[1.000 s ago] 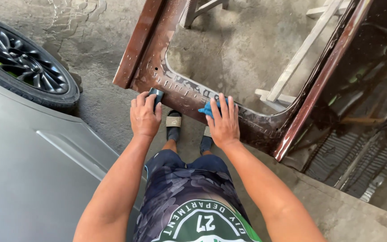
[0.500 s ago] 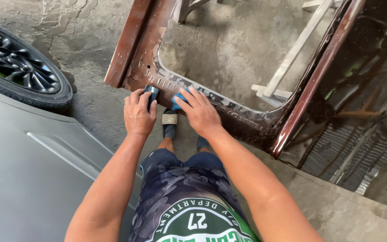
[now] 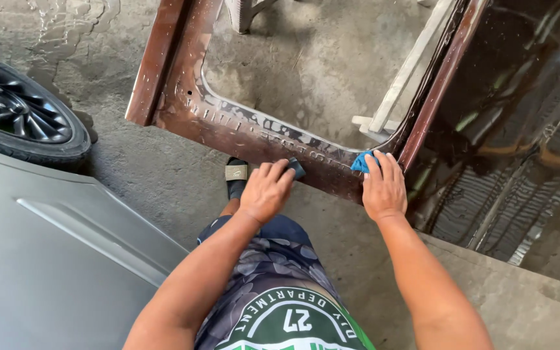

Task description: Wet sanding and wiping down a car hood during detailing.

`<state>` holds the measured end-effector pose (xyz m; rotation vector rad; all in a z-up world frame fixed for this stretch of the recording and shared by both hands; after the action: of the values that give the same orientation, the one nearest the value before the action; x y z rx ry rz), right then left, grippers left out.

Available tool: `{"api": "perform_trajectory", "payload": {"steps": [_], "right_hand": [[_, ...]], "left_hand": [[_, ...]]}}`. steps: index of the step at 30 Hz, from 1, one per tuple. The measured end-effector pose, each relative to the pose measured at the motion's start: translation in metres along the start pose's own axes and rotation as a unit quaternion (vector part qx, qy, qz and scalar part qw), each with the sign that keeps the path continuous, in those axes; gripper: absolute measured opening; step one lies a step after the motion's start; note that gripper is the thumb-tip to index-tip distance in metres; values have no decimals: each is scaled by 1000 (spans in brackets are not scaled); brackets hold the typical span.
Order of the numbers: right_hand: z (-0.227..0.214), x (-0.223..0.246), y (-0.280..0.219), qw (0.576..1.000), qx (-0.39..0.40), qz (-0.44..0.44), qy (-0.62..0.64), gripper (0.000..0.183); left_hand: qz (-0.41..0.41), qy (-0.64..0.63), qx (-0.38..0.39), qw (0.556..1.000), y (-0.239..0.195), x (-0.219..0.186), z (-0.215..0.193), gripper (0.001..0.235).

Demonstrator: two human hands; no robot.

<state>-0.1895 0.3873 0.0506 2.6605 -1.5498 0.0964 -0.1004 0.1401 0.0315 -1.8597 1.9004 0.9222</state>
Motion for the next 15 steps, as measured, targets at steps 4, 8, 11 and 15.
{"api": "perform_trajectory", "payload": {"steps": [4, 8, 11, 15], "right_hand": [[-5, -4, -1, 999, -26, -14, 18, 49], [-12, -9, -2, 994, -6, -65, 86, 49], [-14, -12, 3, 994, -13, -74, 85, 50], [-14, -13, 0, 992, -16, -69, 101, 49]], "left_hand": [[0, 14, 20, 1000, 1, 22, -9, 32], [-107, 89, -108, 984, 1, 65, -49, 29], [-145, 115, -127, 974, 5, 48, -40, 28], [-58, 45, -37, 997, -4, -41, 22, 31]]}}
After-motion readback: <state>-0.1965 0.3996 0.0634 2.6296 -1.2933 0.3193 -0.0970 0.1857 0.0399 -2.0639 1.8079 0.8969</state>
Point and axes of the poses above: each hand's wrist, its own y-axis towards the middle knuckle, its own z-axis out of the palm, x = y × z, the point moved 9 cm from there along y, towards the middle knuckle, and after that the axes turned 4 degrees about -x, right-handed, at the moved point
